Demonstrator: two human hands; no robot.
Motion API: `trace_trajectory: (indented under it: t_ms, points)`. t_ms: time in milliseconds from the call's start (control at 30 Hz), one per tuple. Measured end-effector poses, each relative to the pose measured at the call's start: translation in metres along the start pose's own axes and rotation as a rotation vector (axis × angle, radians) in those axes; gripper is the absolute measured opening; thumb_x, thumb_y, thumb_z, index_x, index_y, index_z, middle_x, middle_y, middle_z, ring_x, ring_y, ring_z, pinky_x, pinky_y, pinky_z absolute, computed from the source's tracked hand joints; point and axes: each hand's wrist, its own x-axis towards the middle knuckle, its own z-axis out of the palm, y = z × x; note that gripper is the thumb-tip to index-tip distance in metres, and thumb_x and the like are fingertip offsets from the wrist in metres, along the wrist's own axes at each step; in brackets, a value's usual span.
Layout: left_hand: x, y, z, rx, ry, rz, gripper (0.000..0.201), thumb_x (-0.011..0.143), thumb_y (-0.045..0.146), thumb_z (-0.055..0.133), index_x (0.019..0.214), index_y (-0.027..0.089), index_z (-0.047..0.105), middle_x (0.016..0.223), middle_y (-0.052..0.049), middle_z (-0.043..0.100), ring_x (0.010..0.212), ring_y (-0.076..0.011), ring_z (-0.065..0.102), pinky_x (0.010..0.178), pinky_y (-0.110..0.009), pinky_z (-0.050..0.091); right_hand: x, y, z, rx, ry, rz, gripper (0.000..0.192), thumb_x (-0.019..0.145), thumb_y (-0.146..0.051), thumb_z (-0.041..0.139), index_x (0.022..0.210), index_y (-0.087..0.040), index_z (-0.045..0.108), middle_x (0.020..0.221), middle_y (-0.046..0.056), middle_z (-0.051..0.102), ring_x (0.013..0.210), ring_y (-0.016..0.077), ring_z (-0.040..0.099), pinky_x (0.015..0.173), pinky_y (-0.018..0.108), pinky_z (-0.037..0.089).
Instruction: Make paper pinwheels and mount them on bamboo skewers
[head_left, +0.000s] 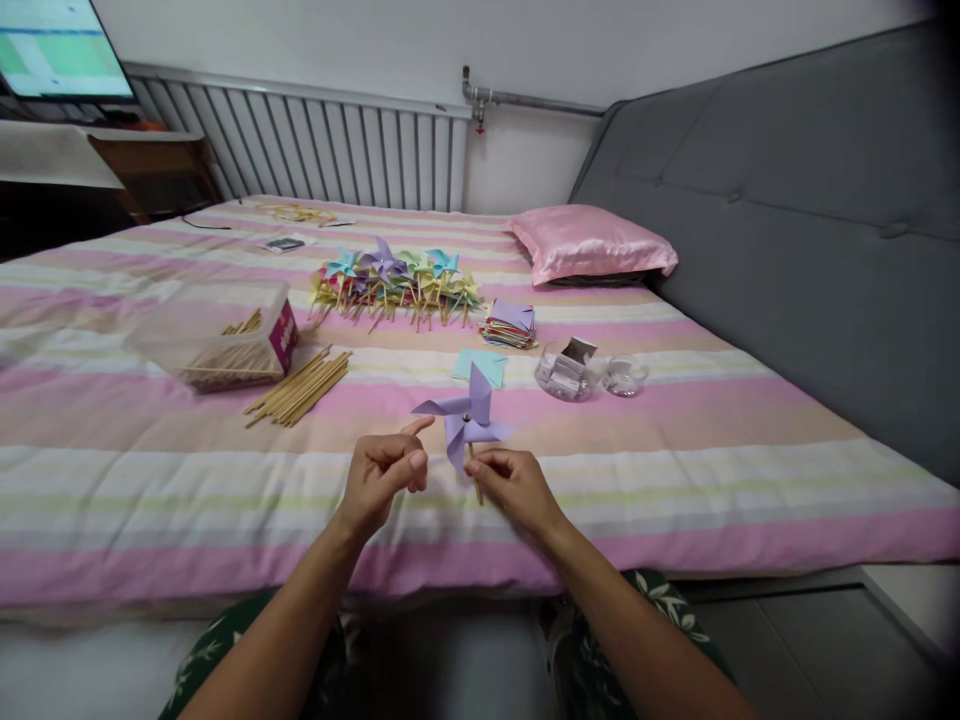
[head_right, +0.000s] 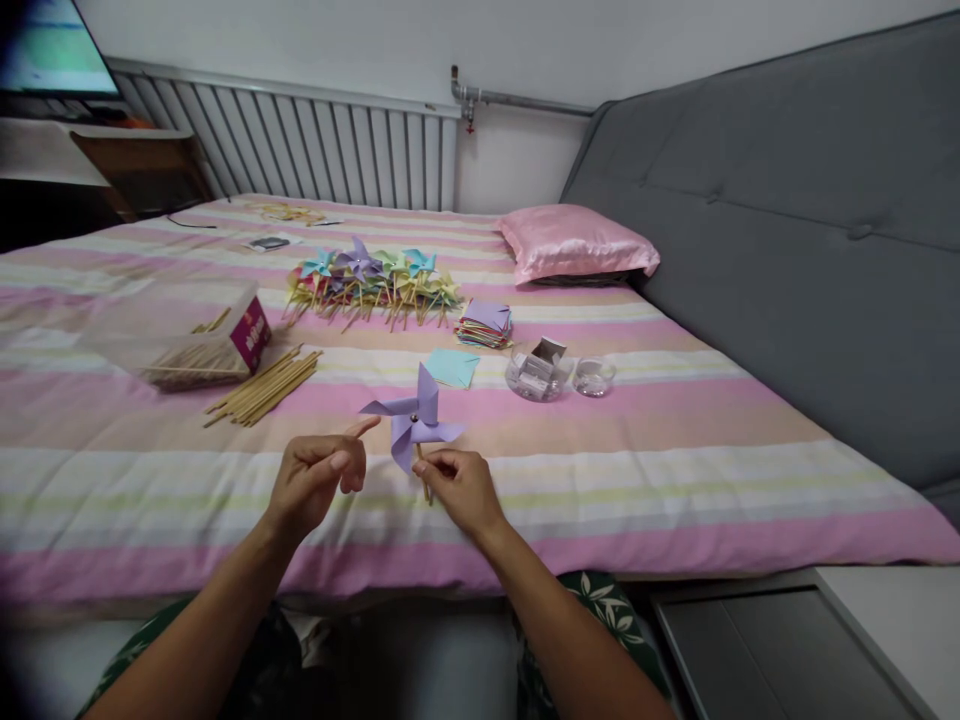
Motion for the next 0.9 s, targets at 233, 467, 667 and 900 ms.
trace_trajectory:
  t_ms: [233,467,667,900]
  points:
    - [0.000,-0.003,-0.003,-0.047,-0.055,0.118,0.036,0.078,0.033,0.055,0.045,0.018,0.056,0.041,0.003,0.049,0.044,-0.0107,0.043,0.097,-0.042,0.032,-0.002,-0.002,0.004,-0.033,-0.102,-0.009,0.020,0.075,-0.032,0.060,0.072,-0.015,0.070,0.072,0.005,0.066,0.066,0.0156,0.058,0.060,0.024,0.043]
    - [0.000,-0.003,0.000,-0.064,-0.078,0.113,0.037,0.078,0.034,0.054,0.045,0.018,0.055,0.043,0.002,0.049,0.045,-0.0116,0.043,0.077,-0.036,0.039,-0.003,-0.005,0.004,-0.137,-0.174,-0.017,0.020,0.077,-0.028,0.058,0.065,-0.015,0.068,0.064,0.002,0.062,0.059,0.0128,0.052,0.056,0.022,0.037]
    - [-0.001,-0.006,0.000,-0.108,-0.079,0.081,0.035,0.078,0.034,0.056,0.048,0.017,0.057,0.044,0.001,0.050,0.045,-0.0114,0.043,0.057,-0.029,0.036,-0.004,-0.004,0.003,-0.194,-0.223,-0.056,0.024,0.079,-0.027,0.056,0.060,-0.015,0.064,0.058,-0.001,0.055,0.055,0.0105,0.046,0.053,0.021,0.032]
    - [-0.003,-0.011,-0.004,-0.092,-0.082,-0.022,0.031,0.076,0.035,0.059,0.053,0.015,0.061,0.046,0.000,0.051,0.046,-0.0117,0.044,0.048,-0.026,0.031,-0.005,-0.007,0.004,-0.226,-0.254,-0.050,0.028,0.080,-0.028,0.053,0.056,-0.016,0.058,0.052,-0.004,0.043,0.050,0.0082,0.036,0.050,0.021,0.027]
